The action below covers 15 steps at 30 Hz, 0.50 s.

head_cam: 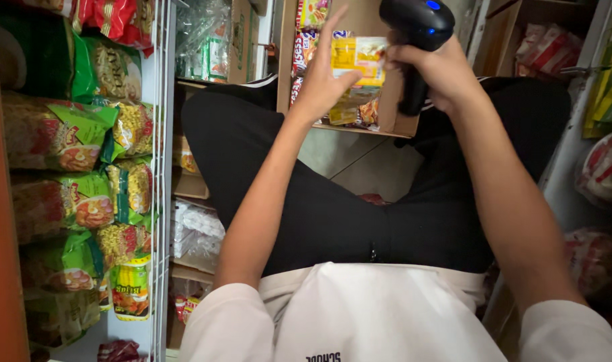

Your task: The person scans barcodes on snack packages and noodle packets using a handheld scanner, then places them into a cardboard box or back onto the shelves.

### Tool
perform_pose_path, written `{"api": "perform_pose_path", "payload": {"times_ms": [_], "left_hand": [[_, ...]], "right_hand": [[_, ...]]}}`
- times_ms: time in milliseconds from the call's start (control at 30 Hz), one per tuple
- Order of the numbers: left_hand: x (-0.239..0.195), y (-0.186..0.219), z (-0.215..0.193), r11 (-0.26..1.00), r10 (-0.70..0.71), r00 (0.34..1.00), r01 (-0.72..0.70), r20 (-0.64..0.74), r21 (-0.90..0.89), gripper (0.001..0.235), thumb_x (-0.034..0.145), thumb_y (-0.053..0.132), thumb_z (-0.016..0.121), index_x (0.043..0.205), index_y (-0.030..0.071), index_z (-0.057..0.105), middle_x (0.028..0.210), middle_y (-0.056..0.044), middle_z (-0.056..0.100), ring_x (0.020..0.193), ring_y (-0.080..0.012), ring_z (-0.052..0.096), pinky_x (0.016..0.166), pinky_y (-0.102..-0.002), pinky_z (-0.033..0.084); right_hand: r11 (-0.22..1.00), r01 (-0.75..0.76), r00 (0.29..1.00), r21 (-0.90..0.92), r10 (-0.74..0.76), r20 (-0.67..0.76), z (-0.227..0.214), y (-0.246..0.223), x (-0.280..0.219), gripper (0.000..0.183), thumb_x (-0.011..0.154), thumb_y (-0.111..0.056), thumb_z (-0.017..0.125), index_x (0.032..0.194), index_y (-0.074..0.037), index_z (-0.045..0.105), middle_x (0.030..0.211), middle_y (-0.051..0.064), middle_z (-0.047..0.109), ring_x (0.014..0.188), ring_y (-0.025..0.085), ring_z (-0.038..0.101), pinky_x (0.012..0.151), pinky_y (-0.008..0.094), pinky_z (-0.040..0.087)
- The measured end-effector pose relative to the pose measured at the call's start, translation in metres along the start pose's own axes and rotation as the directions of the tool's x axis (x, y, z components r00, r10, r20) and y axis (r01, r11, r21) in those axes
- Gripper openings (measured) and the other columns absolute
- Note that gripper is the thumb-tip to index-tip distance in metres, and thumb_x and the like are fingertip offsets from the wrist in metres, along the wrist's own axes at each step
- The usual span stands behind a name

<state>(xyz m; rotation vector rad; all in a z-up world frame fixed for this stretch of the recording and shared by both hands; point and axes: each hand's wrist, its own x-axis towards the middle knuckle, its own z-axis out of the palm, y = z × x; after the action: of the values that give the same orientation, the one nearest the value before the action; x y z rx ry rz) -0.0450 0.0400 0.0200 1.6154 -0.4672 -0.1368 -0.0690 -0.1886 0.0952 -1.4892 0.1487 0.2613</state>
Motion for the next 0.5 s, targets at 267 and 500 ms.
{"api": "perform_pose_path", "payload": {"times_ms": [267,500], "left_hand": [[0.005,-0.005,-0.009,1.0,-0.018,0.999,0.019,-0.036,0.02,0.091,0.083,-0.009,0.071,0.162,0.015,0.033,0.166,-0.013,0.042,0.154,-0.0283,0.045,0.128,-0.038,0.039],[0.007,-0.01,-0.008,0.998,0.02,0.999,-0.018,-0.05,0.055,0.093,0.082,-0.01,0.073,0.162,0.014,0.032,0.166,-0.015,0.041,0.158,-0.0296,0.037,0.13,-0.038,0.032]], "right_hand": [[0.386,0.502,0.845,-0.774,-0.41,0.344,-0.041,0.001,-0.007,0.049,0.068,0.001,0.079,0.116,0.003,0.067,0.104,0.021,0.065,0.097,0.039,0.066,0.086,0.043,0.054],[0.339,0.444,0.892,-0.829,-0.249,0.376,-0.028,-0.013,-0.019,0.05,0.063,-0.001,0.078,0.113,-0.001,0.072,0.097,0.017,0.067,0.095,0.042,0.065,0.085,0.047,0.054]]}}
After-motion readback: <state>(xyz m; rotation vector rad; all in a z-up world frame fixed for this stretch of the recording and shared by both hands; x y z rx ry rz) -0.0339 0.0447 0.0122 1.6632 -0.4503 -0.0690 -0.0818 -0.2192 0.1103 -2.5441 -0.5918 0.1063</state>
